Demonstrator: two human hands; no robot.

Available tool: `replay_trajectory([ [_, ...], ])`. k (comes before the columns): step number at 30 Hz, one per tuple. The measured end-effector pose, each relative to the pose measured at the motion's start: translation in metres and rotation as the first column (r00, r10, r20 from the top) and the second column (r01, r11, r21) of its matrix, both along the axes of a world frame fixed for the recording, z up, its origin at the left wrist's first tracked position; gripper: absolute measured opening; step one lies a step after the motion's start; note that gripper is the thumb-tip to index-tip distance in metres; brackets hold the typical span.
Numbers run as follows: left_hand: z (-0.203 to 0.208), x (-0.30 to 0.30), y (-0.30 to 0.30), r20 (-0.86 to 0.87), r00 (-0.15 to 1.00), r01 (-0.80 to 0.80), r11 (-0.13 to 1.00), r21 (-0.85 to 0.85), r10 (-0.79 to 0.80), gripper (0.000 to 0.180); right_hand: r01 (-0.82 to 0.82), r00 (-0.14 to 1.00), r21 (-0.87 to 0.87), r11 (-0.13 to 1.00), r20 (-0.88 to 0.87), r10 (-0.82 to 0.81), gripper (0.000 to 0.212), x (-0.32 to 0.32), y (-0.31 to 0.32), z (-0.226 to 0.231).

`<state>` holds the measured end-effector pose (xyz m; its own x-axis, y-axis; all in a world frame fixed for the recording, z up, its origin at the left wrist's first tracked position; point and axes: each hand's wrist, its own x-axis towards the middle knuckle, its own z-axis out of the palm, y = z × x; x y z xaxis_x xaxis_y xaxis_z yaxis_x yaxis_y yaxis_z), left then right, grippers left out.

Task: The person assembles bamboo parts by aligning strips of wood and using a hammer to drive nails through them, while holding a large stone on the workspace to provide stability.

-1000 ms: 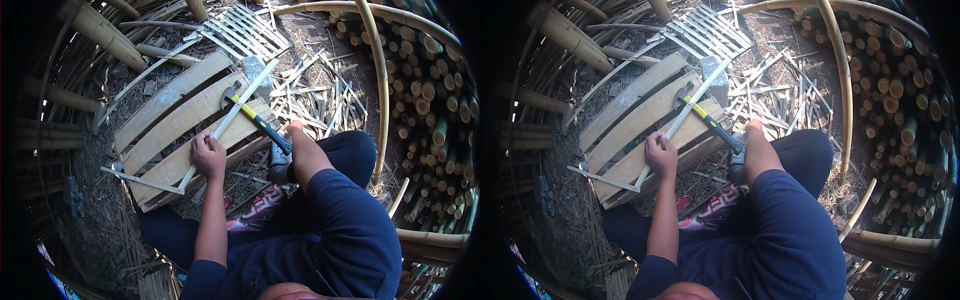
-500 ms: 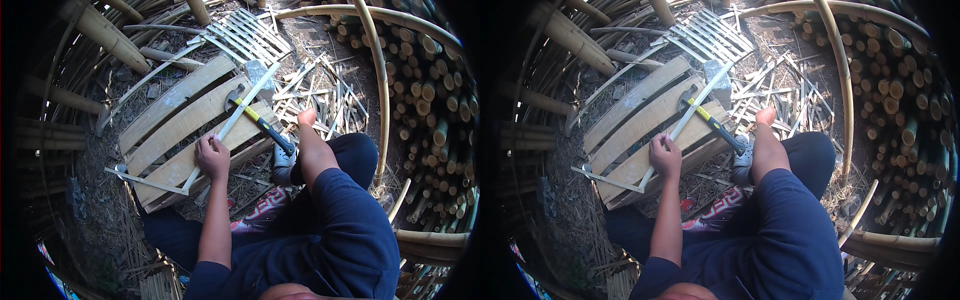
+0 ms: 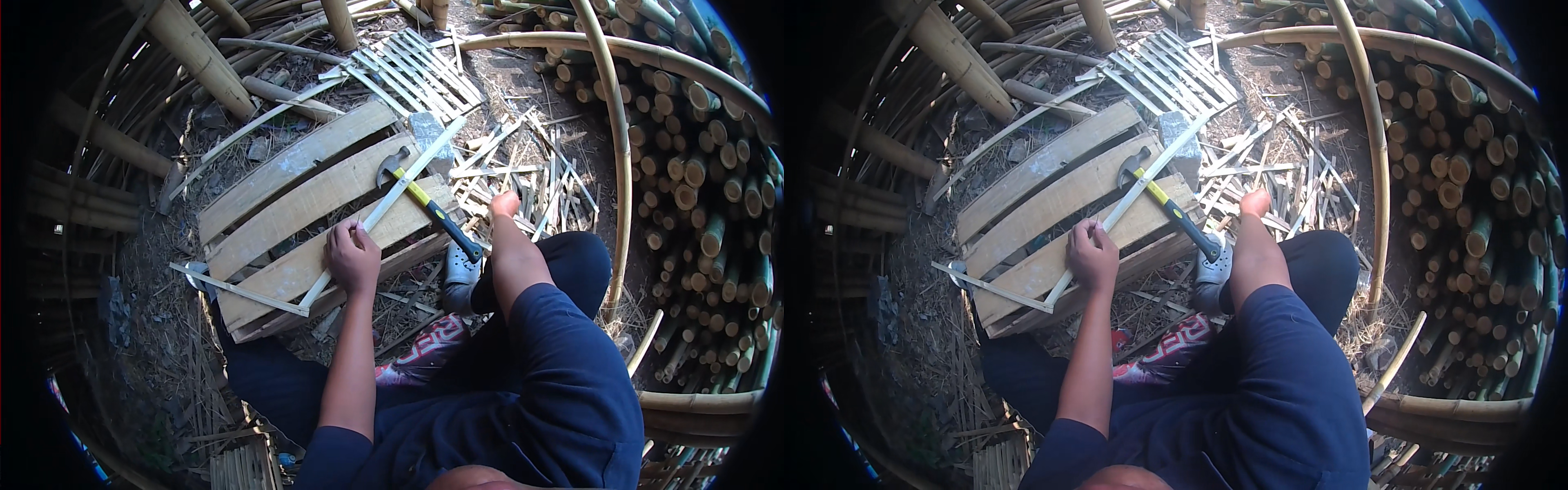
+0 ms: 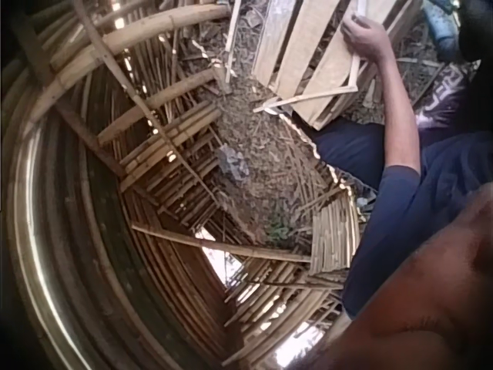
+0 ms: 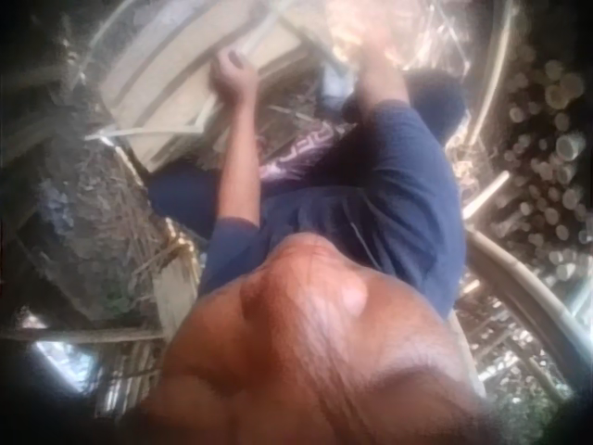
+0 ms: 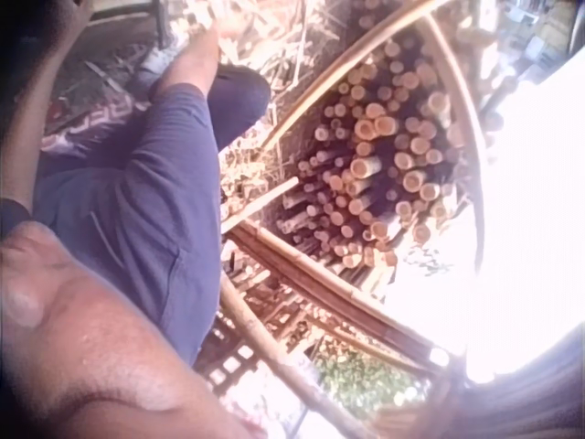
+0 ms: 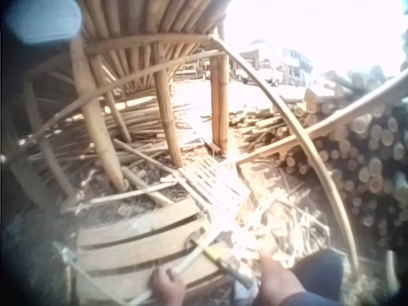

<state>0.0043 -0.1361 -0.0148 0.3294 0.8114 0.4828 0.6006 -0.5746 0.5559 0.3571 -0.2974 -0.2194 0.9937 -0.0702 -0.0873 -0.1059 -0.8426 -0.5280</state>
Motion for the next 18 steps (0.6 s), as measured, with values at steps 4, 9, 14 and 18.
replay_trajectory([
  [4, 0.000, -0.002, 0.000, -0.003, 1.000, -0.011, 1.000, -0.002, 0.011, 0.008, -0.101, 0.974, -0.214, 0.972, 0.178, 0.140, 0.038, -0.028, 0.013, -0.007],
  [9, -0.003, -0.012, 0.001, -0.001, 0.999, -0.051, 0.999, -0.004, 0.051, 0.008, -0.430, 0.877, -0.145, 0.891, -0.301, 0.374, 0.047, -0.064, 0.045, -0.020],
  [14, 0.001, 0.013, -0.007, 0.034, 0.999, 0.016, 0.999, -0.049, -0.014, 0.008, -0.355, 0.709, 0.143, 0.924, -0.603, 0.366, 0.045, -0.018, 0.007, -0.083],
  [18, 0.001, -0.004, -0.003, -0.006, 0.999, -0.043, 0.999, -0.028, 0.043, 0.008, -0.280, 0.445, 0.415, 0.866, -0.743, 0.500, 0.035, -0.041, 0.041, -0.052],
])
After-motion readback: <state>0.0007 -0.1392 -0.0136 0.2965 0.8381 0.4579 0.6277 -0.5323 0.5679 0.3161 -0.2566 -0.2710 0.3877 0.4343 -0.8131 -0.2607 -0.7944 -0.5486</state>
